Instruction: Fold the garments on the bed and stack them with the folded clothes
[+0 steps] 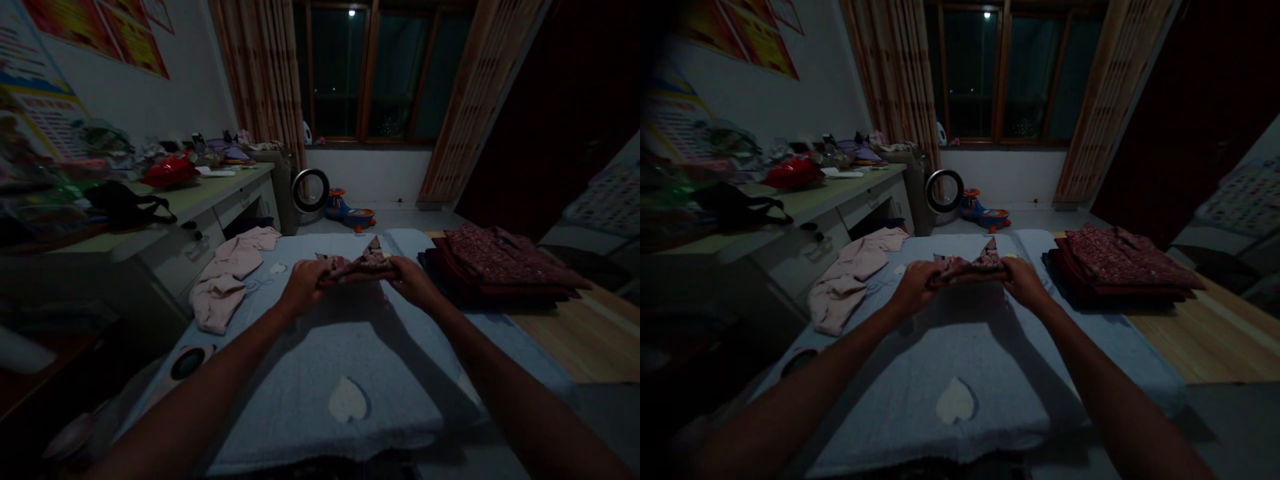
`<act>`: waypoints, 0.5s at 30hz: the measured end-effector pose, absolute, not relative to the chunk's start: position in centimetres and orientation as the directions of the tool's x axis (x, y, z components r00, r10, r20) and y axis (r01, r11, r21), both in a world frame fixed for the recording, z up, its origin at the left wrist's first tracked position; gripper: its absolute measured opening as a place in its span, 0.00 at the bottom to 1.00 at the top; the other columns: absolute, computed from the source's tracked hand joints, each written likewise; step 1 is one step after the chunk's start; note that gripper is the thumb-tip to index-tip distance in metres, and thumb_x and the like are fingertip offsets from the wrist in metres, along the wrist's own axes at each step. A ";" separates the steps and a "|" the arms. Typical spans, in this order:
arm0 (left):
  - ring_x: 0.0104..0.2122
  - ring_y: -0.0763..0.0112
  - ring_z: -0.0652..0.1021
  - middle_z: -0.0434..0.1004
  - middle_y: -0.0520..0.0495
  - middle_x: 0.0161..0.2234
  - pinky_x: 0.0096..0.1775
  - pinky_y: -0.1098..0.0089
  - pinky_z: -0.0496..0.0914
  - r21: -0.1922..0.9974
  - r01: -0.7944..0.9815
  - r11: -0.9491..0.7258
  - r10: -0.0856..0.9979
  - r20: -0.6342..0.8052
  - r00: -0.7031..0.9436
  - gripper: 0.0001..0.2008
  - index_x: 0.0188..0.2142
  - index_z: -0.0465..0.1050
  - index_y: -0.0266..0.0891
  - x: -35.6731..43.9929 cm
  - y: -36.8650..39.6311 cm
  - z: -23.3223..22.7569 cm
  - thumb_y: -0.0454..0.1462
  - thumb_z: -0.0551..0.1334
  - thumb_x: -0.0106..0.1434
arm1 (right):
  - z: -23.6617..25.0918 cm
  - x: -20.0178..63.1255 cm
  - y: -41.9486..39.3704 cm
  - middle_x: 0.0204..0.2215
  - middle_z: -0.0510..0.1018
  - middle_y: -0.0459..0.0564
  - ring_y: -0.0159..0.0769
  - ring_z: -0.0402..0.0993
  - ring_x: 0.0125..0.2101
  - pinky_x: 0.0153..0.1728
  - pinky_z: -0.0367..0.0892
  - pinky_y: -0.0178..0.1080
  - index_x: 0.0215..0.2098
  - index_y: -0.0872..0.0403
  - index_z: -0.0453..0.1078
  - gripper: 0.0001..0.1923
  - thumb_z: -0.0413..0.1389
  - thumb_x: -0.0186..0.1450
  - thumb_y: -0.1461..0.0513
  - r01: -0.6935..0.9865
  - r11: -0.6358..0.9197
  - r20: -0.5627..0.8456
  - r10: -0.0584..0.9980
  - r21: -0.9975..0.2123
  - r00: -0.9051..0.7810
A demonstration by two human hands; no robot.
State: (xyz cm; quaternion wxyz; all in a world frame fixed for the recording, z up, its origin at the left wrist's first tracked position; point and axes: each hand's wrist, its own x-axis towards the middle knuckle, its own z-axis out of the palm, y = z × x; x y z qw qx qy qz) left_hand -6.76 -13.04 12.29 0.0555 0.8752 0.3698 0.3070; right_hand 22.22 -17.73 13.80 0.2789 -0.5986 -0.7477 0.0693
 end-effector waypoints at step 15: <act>0.58 0.58 0.69 0.71 0.42 0.58 0.61 0.51 0.59 0.306 0.554 -0.774 0.633 0.336 0.697 0.18 0.56 0.66 0.42 -7.9 -23.4 6.6 0.38 0.57 0.66 | 7.1 19.7 -26.1 0.47 0.77 0.56 0.44 0.72 0.47 0.49 0.65 0.44 0.51 0.54 0.68 0.18 0.51 0.65 0.59 0.803 0.253 0.312 0.946 -0.539 -0.088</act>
